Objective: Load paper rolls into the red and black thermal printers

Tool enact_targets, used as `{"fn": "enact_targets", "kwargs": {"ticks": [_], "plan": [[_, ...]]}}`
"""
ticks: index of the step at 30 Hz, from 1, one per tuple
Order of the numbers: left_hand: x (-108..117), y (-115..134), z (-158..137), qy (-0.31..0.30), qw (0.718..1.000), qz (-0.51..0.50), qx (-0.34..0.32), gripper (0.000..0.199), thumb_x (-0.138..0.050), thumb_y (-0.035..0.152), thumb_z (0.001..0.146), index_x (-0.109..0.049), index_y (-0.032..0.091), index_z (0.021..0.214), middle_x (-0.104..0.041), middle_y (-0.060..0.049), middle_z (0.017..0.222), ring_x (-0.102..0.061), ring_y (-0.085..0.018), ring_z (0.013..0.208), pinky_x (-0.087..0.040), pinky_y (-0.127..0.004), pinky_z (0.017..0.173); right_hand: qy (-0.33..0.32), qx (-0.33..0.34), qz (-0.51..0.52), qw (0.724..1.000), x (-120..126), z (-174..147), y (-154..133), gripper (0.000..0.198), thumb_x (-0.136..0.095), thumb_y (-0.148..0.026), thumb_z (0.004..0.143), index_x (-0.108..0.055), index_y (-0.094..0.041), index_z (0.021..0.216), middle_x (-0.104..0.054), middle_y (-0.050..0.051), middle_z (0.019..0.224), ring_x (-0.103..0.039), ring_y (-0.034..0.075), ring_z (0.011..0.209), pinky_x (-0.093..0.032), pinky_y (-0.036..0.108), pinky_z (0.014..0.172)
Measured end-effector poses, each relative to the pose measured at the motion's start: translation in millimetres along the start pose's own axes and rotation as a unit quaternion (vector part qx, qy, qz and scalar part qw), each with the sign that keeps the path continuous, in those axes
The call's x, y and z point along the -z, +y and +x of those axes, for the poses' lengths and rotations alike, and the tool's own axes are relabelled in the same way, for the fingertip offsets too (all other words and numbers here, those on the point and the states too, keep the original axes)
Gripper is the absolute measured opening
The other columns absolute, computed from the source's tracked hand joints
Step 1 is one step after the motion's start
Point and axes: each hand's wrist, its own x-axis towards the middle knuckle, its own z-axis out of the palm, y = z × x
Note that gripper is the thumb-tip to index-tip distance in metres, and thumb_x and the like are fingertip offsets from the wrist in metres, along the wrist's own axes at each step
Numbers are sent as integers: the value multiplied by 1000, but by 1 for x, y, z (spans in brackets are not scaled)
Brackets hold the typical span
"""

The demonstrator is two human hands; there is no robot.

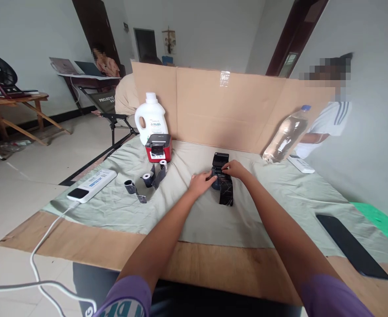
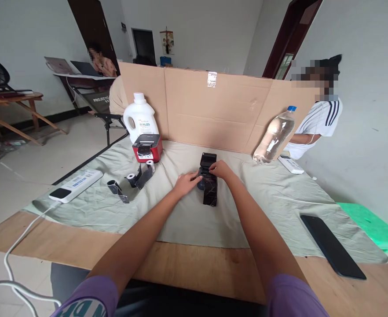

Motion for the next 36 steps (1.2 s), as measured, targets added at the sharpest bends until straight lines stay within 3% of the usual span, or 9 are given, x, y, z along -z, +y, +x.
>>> {"fn": "enact_targets", "kwargs": {"ticks": [5,11,14,17,20,24,27,32,36], "plan": [[-3,-3,1,8,1000,-4,-6,56,-41,58,98,-60,25,139,-71,-7,110,-64,-28,112,-39,-43,107,-58,-12,-18,998,4,14,-12,13,-79,-13,58,-74,-23,63,-66,2,65,-63,23,75,-52,36,76],[-5,-11,5,31,997,-70,-20,48,-49,52,96,-67,24,130,-73,-7,105,-67,-25,98,-46,-39,100,-1,6,-27,1000,27,3,-22,22,-76,-17,59,-69,-20,80,-68,4,85,-62,23,82,-51,36,78],[5,-18,11,99,972,-211,-39,37,-50,38,96,-73,19,117,-72,-9,116,-65,-22,103,-48,-33,95,37,21,41,998,41,-9,-36,29,-71,-21,67,-63,-19,94,-67,5,95,-62,21,79,-49,33,72],[26,-20,15,158,931,-328,-28,36,-47,37,97,-75,15,97,-70,-10,121,-65,-19,97,-51,-31,88,11,69,132,989,41,-19,-60,30,-67,-24,72,-57,-21,100,-66,3,95,-62,19,77,-48,30,67],[47,-17,11,165,910,-379,-33,43,-47,47,97,-74,15,91,-73,-9,103,-62,-15,78,-50,-28,77,-3,128,157,979,29,-24,-90,26,-65,-24,74,-56,-22,98,-65,1,90,-60,18,74,-46,29,67],[64,-13,-8,200,897,-391,-44,45,-61,59,87,-71,16,96,-60,0,70,-52,-14,67,-44,-26,65,-26,191,178,965,11,-29,-121,24,-64,-26,77,-58,-23,99,-65,1,91,-58,18,75,-45,31,72],[68,-15,-22,218,893,-392,-34,46,-62,61,85,-70,16,95,-56,1,70,-48,-13,66,-41,-26,63,-55,209,221,951,5,-31,-130,24,-65,-30,79,-61,-22,101,-65,1,93,-59,19,79,-46,32,74],[72,-17,-30,204,904,-374,-49,54,-67,59,81,-62,19,117,-46,5,65,-46,-12,64,-41,-25,66,-51,193,289,936,3,-34,-128,26,-65,-37,82,-64,-19,101,-65,1,83,-59,18,77,-45,30,72],[75,-17,-36,201,927,-310,-60,52,-71,51,80,-61,21,120,-55,2,76,-52,-14,69,-44,-26,70,-66,187,306,931,7,-38,-127,28,-60,-44,88,-66,-18,94,-65,1,77,-56,15,67,-43,28,65]]}}
